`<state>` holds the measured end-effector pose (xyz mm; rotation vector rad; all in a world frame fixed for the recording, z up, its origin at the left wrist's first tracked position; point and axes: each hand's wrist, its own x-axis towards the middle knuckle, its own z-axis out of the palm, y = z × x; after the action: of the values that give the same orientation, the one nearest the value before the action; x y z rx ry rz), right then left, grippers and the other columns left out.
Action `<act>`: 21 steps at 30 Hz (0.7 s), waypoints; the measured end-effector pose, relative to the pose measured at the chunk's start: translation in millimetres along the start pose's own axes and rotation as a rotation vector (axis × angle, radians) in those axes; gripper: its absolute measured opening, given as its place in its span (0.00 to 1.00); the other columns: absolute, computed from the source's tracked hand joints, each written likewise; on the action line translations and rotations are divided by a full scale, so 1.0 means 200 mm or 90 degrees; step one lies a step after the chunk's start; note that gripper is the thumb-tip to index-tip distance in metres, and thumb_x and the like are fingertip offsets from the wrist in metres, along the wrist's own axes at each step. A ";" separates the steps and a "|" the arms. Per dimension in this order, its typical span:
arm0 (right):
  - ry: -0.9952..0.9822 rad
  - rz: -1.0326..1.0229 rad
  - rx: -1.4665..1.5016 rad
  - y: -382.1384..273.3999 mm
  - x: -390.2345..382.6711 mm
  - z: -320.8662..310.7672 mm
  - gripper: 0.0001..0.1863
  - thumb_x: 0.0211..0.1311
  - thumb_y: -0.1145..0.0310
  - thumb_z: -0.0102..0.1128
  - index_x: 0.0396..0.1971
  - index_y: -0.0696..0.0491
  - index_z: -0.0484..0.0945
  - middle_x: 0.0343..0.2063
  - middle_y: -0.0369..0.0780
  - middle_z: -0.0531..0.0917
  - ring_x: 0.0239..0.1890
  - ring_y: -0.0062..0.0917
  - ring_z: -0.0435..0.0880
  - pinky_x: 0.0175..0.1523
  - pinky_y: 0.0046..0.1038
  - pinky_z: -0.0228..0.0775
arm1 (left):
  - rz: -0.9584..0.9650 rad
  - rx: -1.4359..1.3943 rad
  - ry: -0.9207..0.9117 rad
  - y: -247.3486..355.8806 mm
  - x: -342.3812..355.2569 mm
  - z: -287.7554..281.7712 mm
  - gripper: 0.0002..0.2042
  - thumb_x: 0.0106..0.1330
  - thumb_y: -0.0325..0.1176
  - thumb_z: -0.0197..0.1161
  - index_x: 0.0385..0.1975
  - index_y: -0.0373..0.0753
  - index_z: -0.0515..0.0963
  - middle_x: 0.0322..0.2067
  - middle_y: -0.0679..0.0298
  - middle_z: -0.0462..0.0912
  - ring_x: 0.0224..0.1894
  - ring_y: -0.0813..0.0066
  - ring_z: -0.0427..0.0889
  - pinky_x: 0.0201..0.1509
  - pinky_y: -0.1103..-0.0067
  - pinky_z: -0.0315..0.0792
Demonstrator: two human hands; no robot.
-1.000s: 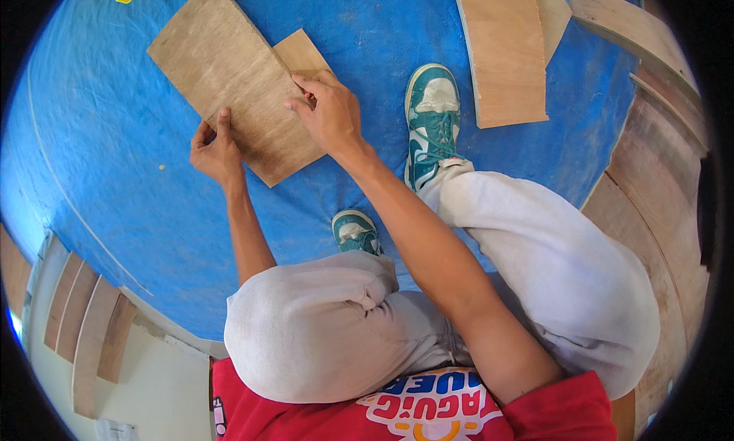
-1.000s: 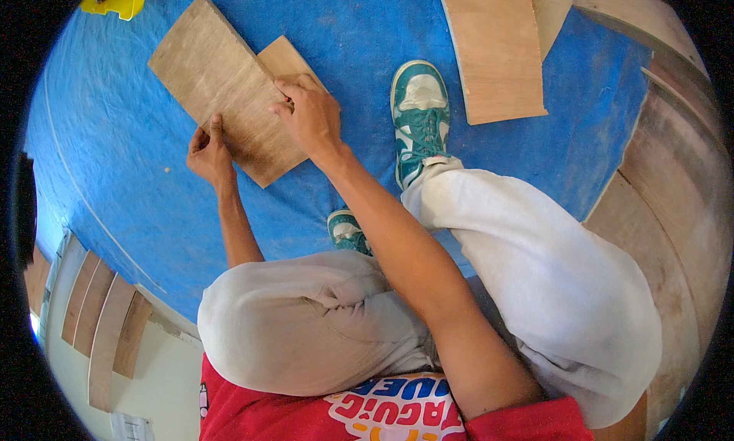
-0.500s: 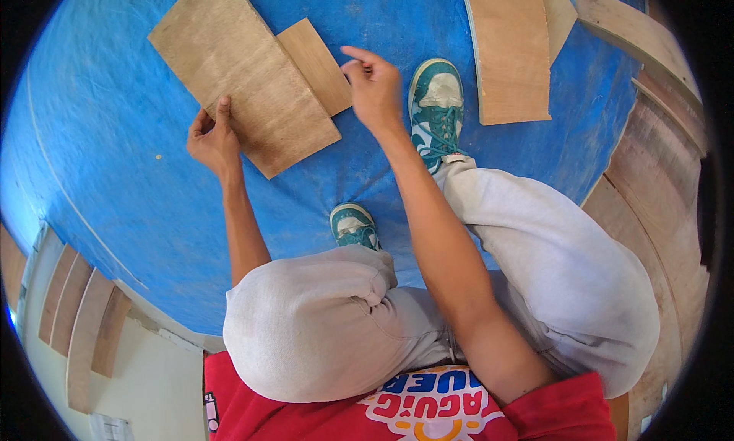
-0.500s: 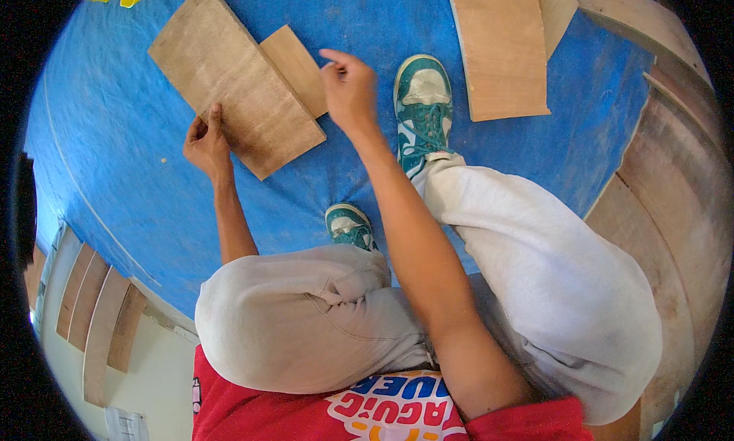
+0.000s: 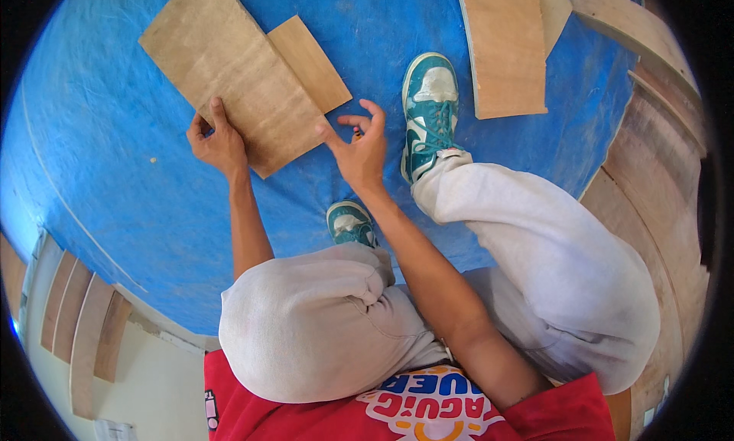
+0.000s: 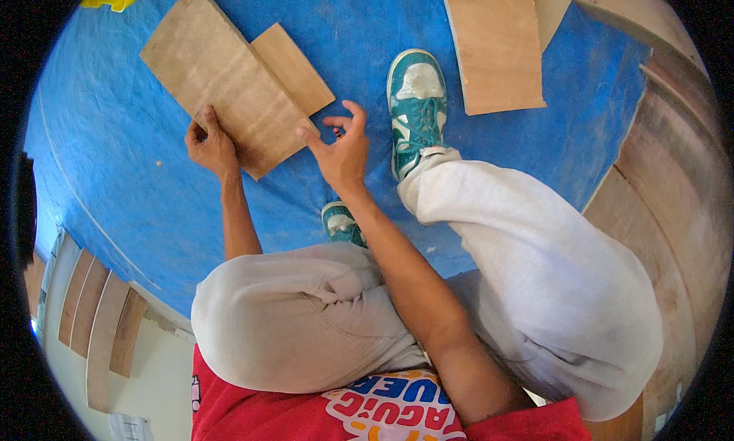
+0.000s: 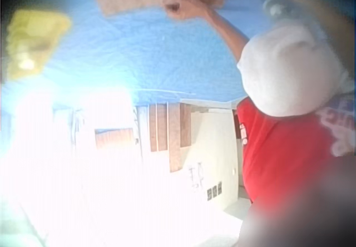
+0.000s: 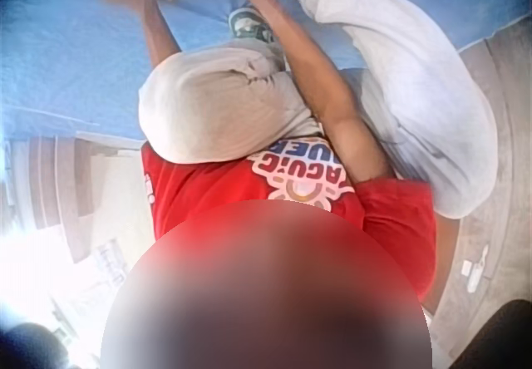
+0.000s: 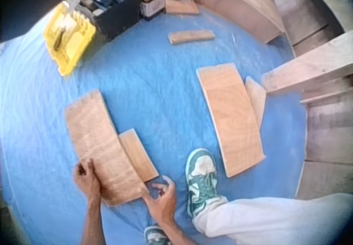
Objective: The person marks wooden planks with a pencil and then uses a hand saw to cut them. They arrange the pieces on a blue tarp and cut along marked lines.
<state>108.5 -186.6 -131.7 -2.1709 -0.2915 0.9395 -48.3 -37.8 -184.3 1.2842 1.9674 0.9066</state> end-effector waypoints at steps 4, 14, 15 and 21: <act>-0.083 0.001 0.034 0.04 -0.05 0.03 0.54 0.52 0.59 0.85 0.72 0.61 0.59 0.37 0.44 0.88 0.33 0.21 0.77 0.42 0.25 0.70 | 0.030 0.102 0.004 0.00 -0.01 -0.02 0.25 0.66 0.46 0.77 0.46 0.26 0.85 0.39 0.58 0.83 0.39 0.72 0.80 0.46 0.76 0.75; -0.104 -0.004 0.059 0.08 -0.04 0.05 0.55 0.57 0.65 0.82 0.77 0.60 0.53 0.36 0.42 0.89 0.31 0.19 0.78 0.40 0.24 0.70 | -0.147 0.000 -0.062 0.02 -0.26 -0.17 0.20 0.69 0.40 0.74 0.45 0.23 0.85 0.38 0.57 0.88 0.39 0.75 0.83 0.47 0.76 0.77; -0.104 0.010 0.048 0.08 -0.04 0.05 0.55 0.57 0.65 0.82 0.77 0.60 0.52 0.36 0.42 0.89 0.31 0.19 0.78 0.40 0.24 0.71 | -0.160 -0.009 -0.071 0.02 -0.31 -0.20 0.20 0.69 0.39 0.74 0.45 0.23 0.85 0.38 0.57 0.89 0.39 0.76 0.83 0.47 0.77 0.77; -0.075 -0.005 0.097 0.05 -0.06 0.05 0.60 0.56 0.65 0.82 0.80 0.56 0.47 0.35 0.41 0.89 0.29 0.18 0.77 0.38 0.22 0.70 | -0.204 -0.037 -0.097 0.02 -0.42 -0.27 0.18 0.71 0.36 0.73 0.46 0.23 0.85 0.37 0.56 0.90 0.37 0.77 0.85 0.45 0.80 0.78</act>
<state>92.4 -193.7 -138.2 -1.9781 -0.2746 1.0535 -60.3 -125.9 -140.5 0.9403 1.9387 0.6822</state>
